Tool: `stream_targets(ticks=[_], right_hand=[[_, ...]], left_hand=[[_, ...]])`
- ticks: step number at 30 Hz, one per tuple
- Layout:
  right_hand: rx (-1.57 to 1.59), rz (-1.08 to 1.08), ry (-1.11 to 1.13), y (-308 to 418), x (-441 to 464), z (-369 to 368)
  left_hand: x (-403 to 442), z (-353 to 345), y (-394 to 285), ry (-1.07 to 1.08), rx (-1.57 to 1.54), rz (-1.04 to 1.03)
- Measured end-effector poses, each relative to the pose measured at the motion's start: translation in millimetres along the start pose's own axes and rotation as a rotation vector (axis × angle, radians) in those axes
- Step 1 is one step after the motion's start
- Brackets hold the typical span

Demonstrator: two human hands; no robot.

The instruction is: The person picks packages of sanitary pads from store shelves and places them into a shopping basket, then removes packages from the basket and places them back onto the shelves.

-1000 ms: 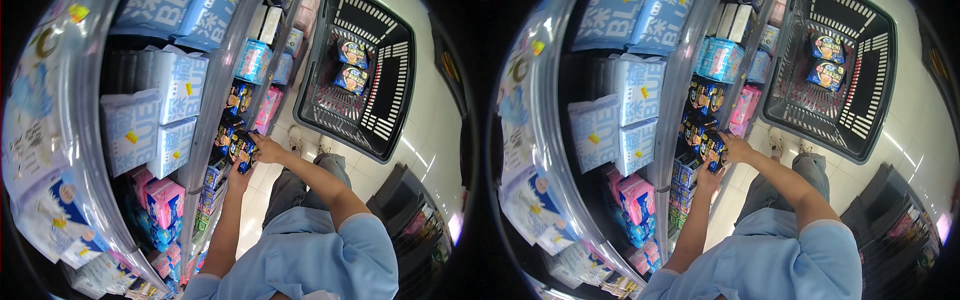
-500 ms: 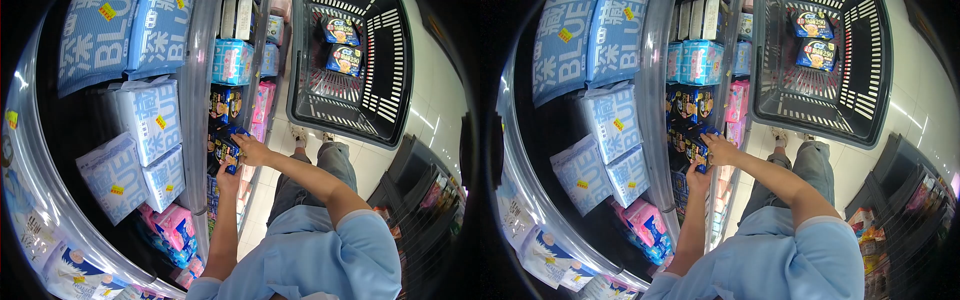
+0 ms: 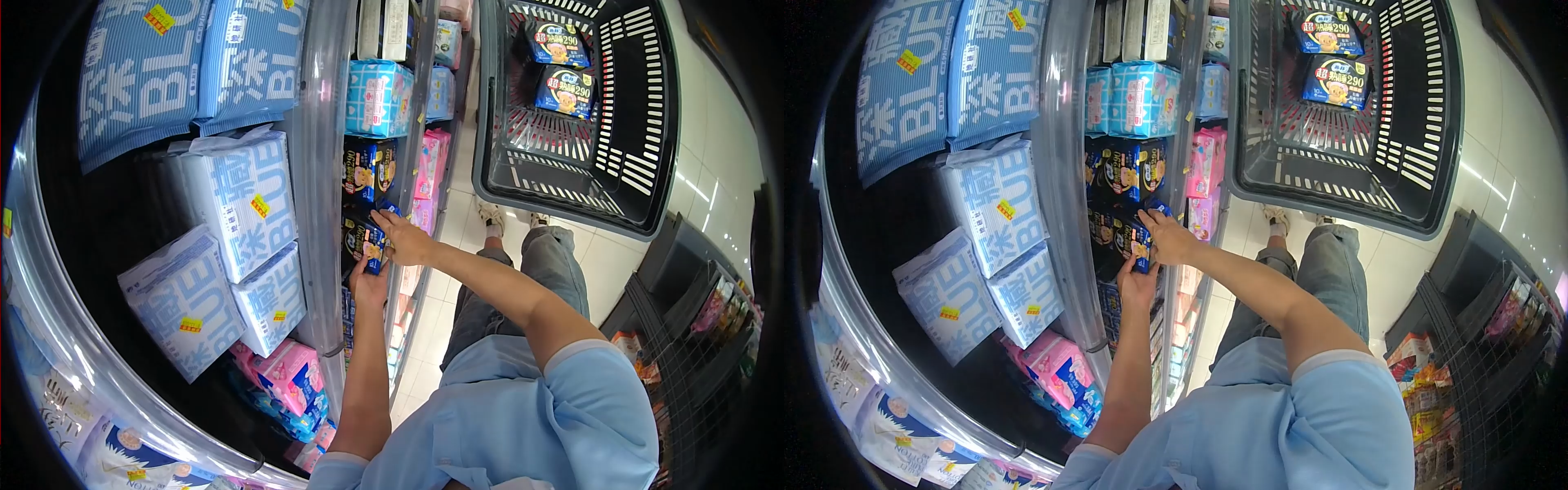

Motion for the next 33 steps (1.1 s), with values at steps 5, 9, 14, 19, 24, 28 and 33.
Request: stream_targets(ticks=[5,9,14,19,24,28,33], right_hand=[[0.033,0.017,0.004,1.0,-0.4,-0.8],[0.053,0.058,-0.018,-4.5,8.8,-8.3],[0.000,-0.045,0.007,-13.6,7.3,-3.9],[0.017,-0.096,-0.079,-17.2,-8.2,7.6],[0.015,-0.109,-0.094,-8.8,-31.7,26.8],[0.045,0.020,-0.052,32.1,-67.4,65.2],[0.127,0.345,-0.320,96.0,-140.3,181.9]], left_hand=[[3.8,5.9,-2.4,-0.053,-0.024,0.005],[12.7,14.1,-4.4,-0.040,-0.011,-0.009],[15.7,28.3,-6.4,-0.165,0.153,0.019],[10.4,22.5,-15.8,-0.296,0.249,0.005],[0.4,27.0,-17.4,-0.443,0.439,-0.073],[-11.4,18.9,-7.5,-0.513,0.578,-0.036],[-15.9,30.6,-6.8,-0.512,0.852,-0.092]])
Point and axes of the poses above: each hand's wrist, its own x-axis towards the middle knuckle, its own z-axis out of the back of the hand, y = z × x, the point moved 8 cm from there along x, towards the middle knuckle, and after that the axes turned 8 degrees about y, right-handed, at the moved point
